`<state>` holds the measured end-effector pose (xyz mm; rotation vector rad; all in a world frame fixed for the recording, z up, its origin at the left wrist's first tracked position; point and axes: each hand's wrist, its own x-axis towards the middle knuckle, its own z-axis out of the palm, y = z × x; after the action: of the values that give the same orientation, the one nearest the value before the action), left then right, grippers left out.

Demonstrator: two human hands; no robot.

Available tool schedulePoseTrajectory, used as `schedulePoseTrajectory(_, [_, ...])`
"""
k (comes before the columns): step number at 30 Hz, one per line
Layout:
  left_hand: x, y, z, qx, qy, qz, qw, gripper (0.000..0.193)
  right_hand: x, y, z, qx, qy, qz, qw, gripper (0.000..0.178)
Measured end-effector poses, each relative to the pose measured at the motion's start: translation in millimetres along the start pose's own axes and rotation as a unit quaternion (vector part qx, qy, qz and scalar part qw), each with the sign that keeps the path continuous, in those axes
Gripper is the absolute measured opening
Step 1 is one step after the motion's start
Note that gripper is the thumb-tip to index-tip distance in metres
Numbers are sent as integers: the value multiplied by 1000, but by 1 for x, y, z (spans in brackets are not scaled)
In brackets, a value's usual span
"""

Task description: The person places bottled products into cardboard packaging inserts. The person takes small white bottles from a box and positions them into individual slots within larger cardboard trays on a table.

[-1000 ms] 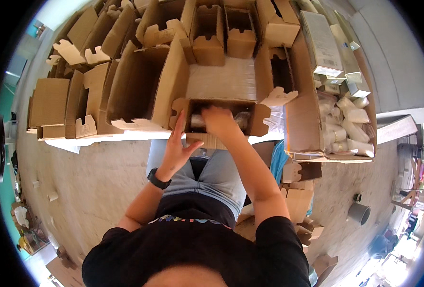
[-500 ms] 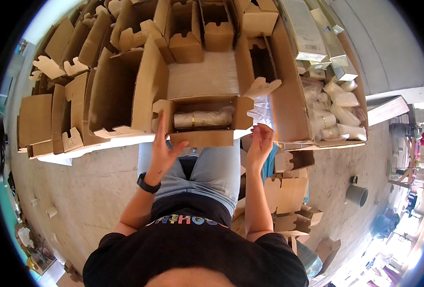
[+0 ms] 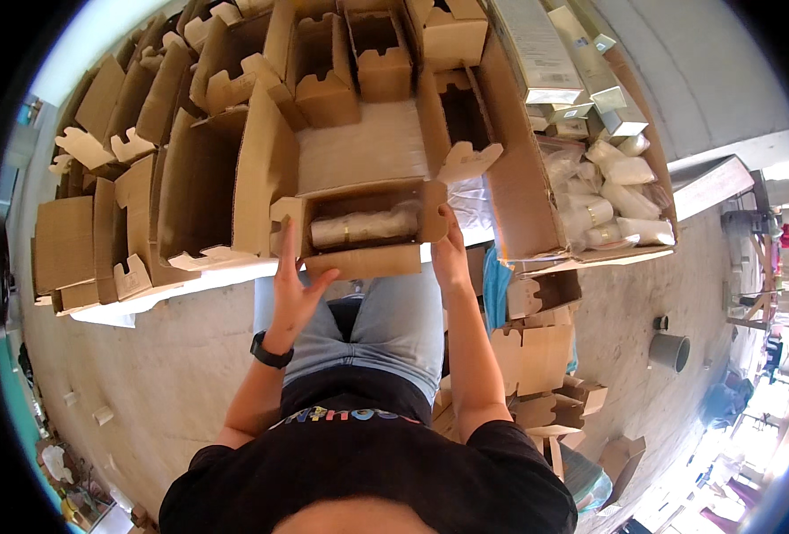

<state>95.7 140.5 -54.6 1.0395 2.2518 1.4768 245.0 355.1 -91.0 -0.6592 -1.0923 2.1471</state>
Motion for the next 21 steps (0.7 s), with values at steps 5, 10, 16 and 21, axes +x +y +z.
schedulePoseTrajectory(5, [-1, 6, -4, 1, -13, -16, 1000, 94, 11, 8, -3, -75, -63, -28, 995, 60])
schedulePoseTrajectory(10, [-1, 1, -1, -4, -17, 0, 1000, 94, 9, -6, 10, -109, -76, -41, 990, 58])
schedulePoseTrajectory(16, [-1, 5, -3, -9, -23, -19, 1000, 95, 11, -3, 10, -123, -58, -48, 990, 58])
schedulePoseTrajectory(21, [0, 3, 0, 15, -21, 13, 1000, 98, 12, -6, 14, -190, -33, -88, 977, 63])
